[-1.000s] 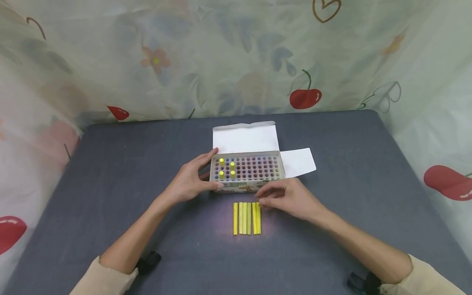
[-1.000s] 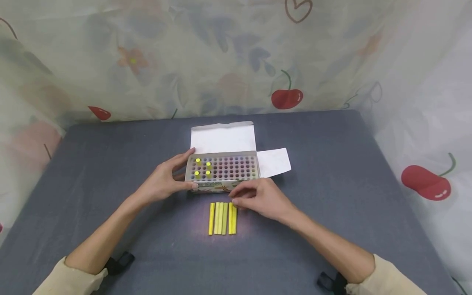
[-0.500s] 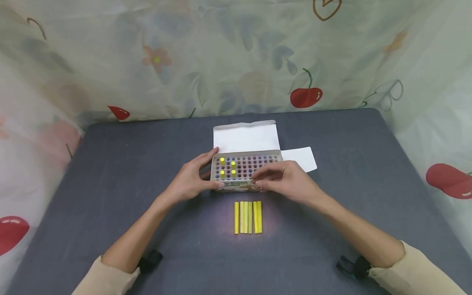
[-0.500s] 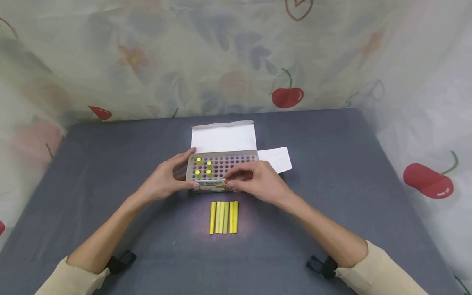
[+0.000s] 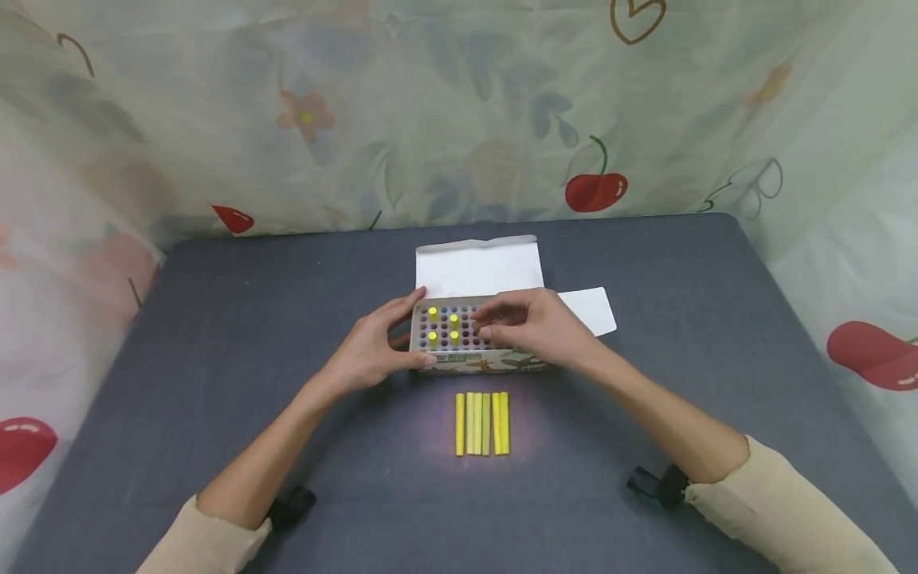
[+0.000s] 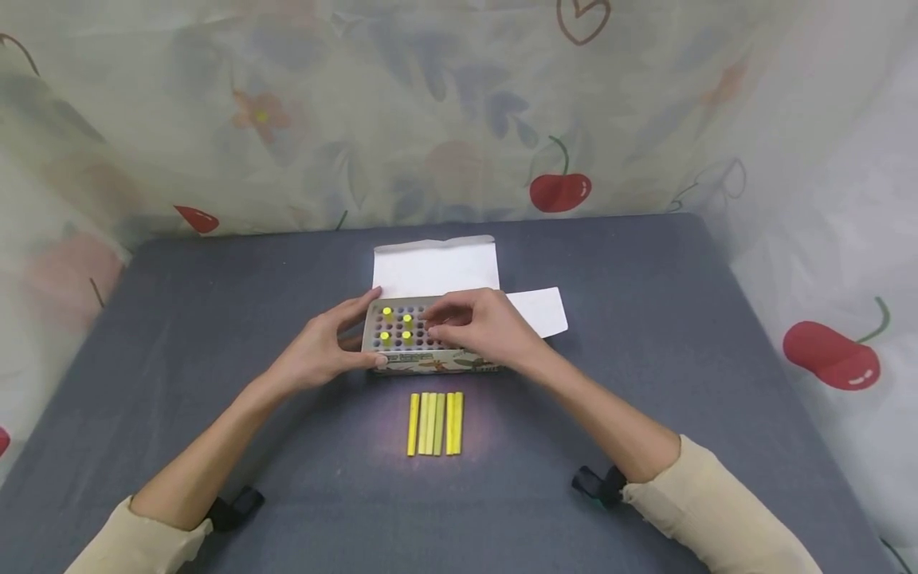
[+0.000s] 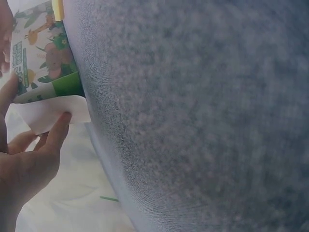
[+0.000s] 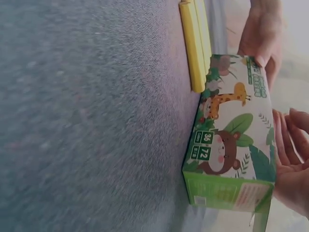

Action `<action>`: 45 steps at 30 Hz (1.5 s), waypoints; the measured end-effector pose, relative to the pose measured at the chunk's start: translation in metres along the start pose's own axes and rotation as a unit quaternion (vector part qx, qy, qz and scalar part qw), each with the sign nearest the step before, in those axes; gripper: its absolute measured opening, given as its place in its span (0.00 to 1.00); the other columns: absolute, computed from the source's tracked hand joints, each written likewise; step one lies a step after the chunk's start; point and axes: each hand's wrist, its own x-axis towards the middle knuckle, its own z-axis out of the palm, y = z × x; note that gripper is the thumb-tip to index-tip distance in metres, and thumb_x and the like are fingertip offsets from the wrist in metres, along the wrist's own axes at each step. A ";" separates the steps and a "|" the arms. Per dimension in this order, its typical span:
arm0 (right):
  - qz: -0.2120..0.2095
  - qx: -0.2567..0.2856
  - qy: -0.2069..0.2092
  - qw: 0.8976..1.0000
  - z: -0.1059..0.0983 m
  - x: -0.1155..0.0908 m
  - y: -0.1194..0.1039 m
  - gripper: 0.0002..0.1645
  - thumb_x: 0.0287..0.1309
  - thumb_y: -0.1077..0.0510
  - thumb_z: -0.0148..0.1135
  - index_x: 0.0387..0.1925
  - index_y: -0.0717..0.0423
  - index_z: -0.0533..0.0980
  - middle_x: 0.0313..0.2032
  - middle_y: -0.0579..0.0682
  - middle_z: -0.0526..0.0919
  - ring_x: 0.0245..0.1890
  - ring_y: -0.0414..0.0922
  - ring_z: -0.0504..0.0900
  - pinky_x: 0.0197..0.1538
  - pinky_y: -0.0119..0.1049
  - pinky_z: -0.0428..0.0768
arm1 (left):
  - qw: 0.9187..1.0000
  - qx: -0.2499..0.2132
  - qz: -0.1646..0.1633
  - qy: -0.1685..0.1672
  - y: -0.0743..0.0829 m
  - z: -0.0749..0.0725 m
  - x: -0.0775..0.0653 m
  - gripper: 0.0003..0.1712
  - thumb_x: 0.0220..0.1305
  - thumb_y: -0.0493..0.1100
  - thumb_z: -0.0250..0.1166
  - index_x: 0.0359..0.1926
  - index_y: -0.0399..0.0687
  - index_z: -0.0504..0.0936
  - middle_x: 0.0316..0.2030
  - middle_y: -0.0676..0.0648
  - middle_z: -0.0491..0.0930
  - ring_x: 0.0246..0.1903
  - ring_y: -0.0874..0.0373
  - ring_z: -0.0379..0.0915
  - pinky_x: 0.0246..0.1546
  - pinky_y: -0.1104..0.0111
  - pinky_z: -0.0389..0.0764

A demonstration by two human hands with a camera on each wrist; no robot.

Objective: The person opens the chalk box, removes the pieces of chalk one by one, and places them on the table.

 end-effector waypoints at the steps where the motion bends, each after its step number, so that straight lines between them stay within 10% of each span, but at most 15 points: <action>1: 0.000 -0.001 -0.003 1.000 0.001 0.003 0.000 0.12 0.59 0.60 0.71 0.45 0.54 0.85 0.39 0.47 0.87 0.37 0.42 0.86 0.40 0.37 0.87 | 1.000 0.000 0.001 0.000 0.000 0.000 0.000 0.58 0.53 0.39 0.78 0.78 0.56 0.54 0.73 0.41 0.58 0.72 0.47 0.55 0.61 0.61 0.78; 17: 0.005 -0.039 0.001 0.999 0.012 0.026 0.003 0.15 0.61 0.58 0.69 0.50 0.51 0.85 0.44 0.45 0.87 0.45 0.40 0.86 0.50 0.39 0.84 | 1.000 -0.006 0.006 -0.001 0.001 -0.001 0.001 0.58 0.52 0.38 0.79 0.78 0.52 0.54 0.72 0.41 0.60 0.71 0.46 0.56 0.60 0.59 0.78; 34: 0.026 -0.141 -0.021 0.989 0.019 0.039 0.005 0.16 0.59 0.51 0.72 0.49 0.45 0.87 0.48 0.45 0.87 0.27 0.41 0.76 0.27 0.32 0.69 | 1.000 0.002 -0.007 -0.001 0.002 -0.002 -0.001 0.57 0.53 0.40 0.78 0.78 0.56 0.53 0.73 0.41 0.58 0.69 0.45 0.61 0.57 0.62 0.81; 45: 0.015 -0.183 0.000 0.983 0.024 0.040 0.005 0.12 0.58 0.51 0.72 0.44 0.48 0.88 0.37 0.43 0.89 0.30 0.38 0.79 0.32 0.33 0.75 | 1.000 0.005 0.002 -0.001 0.003 -0.001 -0.001 0.57 0.53 0.40 0.78 0.78 0.54 0.54 0.73 0.39 0.57 0.70 0.44 0.58 0.57 0.60 0.81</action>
